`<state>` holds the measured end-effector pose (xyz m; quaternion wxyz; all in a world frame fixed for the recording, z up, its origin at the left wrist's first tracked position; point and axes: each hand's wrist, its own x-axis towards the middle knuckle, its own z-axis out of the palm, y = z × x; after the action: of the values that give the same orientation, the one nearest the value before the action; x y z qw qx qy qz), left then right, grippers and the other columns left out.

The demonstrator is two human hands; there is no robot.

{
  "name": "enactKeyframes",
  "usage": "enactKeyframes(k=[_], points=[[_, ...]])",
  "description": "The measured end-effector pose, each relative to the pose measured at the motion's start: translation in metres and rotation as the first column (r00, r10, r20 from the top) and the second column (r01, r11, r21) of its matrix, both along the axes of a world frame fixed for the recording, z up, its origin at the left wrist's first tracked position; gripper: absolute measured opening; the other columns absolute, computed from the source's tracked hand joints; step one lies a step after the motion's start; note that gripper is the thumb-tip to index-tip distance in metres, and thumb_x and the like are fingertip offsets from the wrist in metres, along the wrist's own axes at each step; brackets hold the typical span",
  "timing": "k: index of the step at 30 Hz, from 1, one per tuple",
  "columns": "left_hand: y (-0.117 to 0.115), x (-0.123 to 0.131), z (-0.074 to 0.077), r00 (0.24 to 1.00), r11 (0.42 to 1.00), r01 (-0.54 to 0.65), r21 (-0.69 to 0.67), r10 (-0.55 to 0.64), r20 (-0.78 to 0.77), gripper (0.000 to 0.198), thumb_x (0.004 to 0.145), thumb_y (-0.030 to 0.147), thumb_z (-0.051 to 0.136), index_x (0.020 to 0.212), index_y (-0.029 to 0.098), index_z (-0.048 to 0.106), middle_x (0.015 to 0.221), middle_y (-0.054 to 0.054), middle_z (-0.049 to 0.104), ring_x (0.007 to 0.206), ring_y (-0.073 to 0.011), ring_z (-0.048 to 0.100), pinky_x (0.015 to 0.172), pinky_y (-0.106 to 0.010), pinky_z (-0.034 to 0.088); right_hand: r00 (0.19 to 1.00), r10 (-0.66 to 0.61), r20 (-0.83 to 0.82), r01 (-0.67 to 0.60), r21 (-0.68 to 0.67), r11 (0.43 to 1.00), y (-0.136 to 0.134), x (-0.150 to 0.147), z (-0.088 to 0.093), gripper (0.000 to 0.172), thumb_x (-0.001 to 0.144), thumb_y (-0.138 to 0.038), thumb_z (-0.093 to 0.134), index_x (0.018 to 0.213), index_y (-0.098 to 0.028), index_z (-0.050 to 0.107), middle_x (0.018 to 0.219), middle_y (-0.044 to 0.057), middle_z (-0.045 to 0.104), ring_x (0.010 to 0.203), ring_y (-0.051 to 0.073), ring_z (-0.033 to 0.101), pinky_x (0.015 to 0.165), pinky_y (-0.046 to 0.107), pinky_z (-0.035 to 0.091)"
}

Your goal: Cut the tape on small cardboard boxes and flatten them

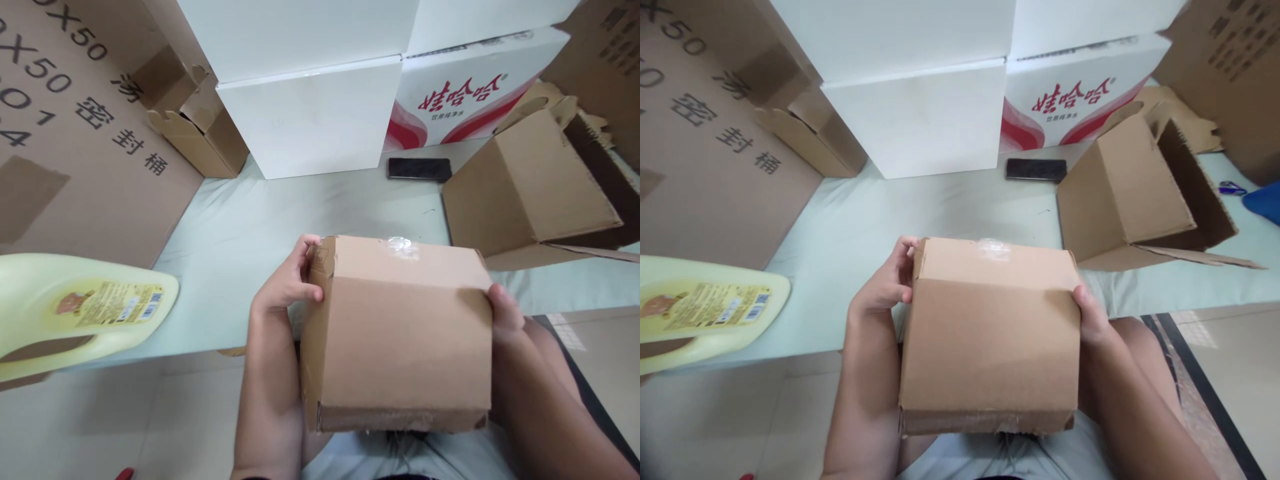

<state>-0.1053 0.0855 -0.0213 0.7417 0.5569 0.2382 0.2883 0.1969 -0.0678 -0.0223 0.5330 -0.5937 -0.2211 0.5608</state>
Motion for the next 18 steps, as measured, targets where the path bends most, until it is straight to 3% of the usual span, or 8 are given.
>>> enactKeyframes(k=[3, 5, 7, 10, 12, 15, 18], points=[[0.001, 0.001, -0.002, 1.000, 1.000, 0.001, 0.012, -0.001, 0.006, 0.086, 0.052, 0.058, 0.100, 0.116, 0.033, 0.047, 0.121, -0.002, 0.059, 0.111, -0.0214, 0.060, 0.089, -0.029, 0.047, 1.000, 0.002, -0.028, -0.003, -0.053, 0.999, 0.002, -0.002, 0.000, 0.060, 0.049, -0.084, 0.072, 0.071, -0.029, 0.066, 0.065, 0.007, 0.072, 0.064, 0.039, 0.074, 0.062, 0.056, 0.064], [0.001, 0.001, -0.003, 1.000, 1.000, 0.016, 0.014, -0.016, 0.007, 0.085, 0.054, 0.057, 0.099, 0.116, 0.034, 0.047, 0.120, -0.002, 0.060, 0.110, -0.0212, 0.061, 0.088, -0.029, 0.049, 0.999, -0.021, -0.033, 0.021, -0.022, 1.000, 0.005, -0.004, 0.001, 0.059, 0.051, -0.082, 0.071, 0.078, -0.030, 0.067, 0.073, 0.008, 0.074, 0.070, 0.039, 0.074, 0.064, 0.055, 0.064], [0.002, 0.000, -0.004, 1.000, 0.999, -0.004, 0.040, 0.004, 0.003, 0.083, 0.054, 0.056, 0.099, 0.116, 0.034, 0.048, 0.117, -0.001, 0.061, 0.107, -0.0195, 0.062, 0.086, -0.028, 0.049, 0.993, -0.117, 0.007, 0.115, 0.124, 0.986, 0.010, -0.005, 0.002, 0.058, 0.055, -0.074, 0.074, 0.095, -0.032, 0.068, 0.093, 0.007, 0.076, 0.087, 0.038, 0.076, 0.073, 0.053, 0.065], [0.002, -0.002, -0.003, 0.992, 0.983, -0.126, 0.137, 0.129, -0.013, 0.080, 0.050, 0.053, 0.101, 0.109, 0.030, 0.052, 0.121, -0.001, 0.061, 0.110, -0.0186, 0.061, 0.091, -0.027, 0.049, 0.938, -0.334, 0.088, 0.275, 0.392, 0.878, 0.020, -0.002, 0.000, 0.065, 0.060, -0.055, 0.077, 0.120, -0.038, 0.059, 0.112, 0.004, 0.072, 0.110, 0.035, 0.072, 0.089, 0.051, 0.062], [0.002, -0.003, -0.002, 0.972, 0.961, -0.220, 0.166, 0.231, -0.050, 0.079, 0.048, 0.051, 0.103, 0.105, 0.028, 0.054, 0.120, -0.002, 0.062, 0.108, -0.0185, 0.061, 0.091, -0.027, 0.049, 0.905, -0.408, 0.117, 0.312, 0.469, 0.826, 0.025, 0.003, 0.000, 0.069, 0.061, -0.047, 0.078, 0.125, -0.040, 0.056, 0.117, 0.003, 0.070, 0.119, 0.033, 0.068, 0.093, 0.050, 0.060], [0.003, -0.004, -0.002, 0.897, 0.906, -0.384, 0.179, 0.412, -0.157, 0.075, 0.048, 0.050, 0.102, 0.102, 0.026, 0.056, 0.106, 0.000, 0.063, 0.093, -0.0163, 0.062, 0.080, -0.025, 0.050, 0.925, -0.360, 0.120, 0.285, 0.406, 0.868, 0.026, 0.008, 0.001, 0.063, 0.067, -0.048, 0.079, 0.127, -0.041, 0.060, 0.132, 0.001, 0.067, 0.124, 0.029, 0.065, 0.089, 0.042, 0.060], [0.006, -0.005, -0.004, 0.730, 0.744, -0.577, 0.337, 0.655, -0.196, 0.081, 0.048, 0.050, 0.102, 0.111, 0.027, 0.057, 0.110, -0.002, 0.061, 0.097, -0.0185, 0.062, 0.085, -0.029, 0.051, 0.987, -0.139, 0.078, 0.122, 0.184, 0.975, 0.024, 0.009, 0.002, 0.054, 0.067, -0.054, 0.084, 0.114, -0.034, 0.070, 0.119, 0.003, 0.074, 0.104, 0.027, 0.073, 0.074, 0.035, 0.061]])
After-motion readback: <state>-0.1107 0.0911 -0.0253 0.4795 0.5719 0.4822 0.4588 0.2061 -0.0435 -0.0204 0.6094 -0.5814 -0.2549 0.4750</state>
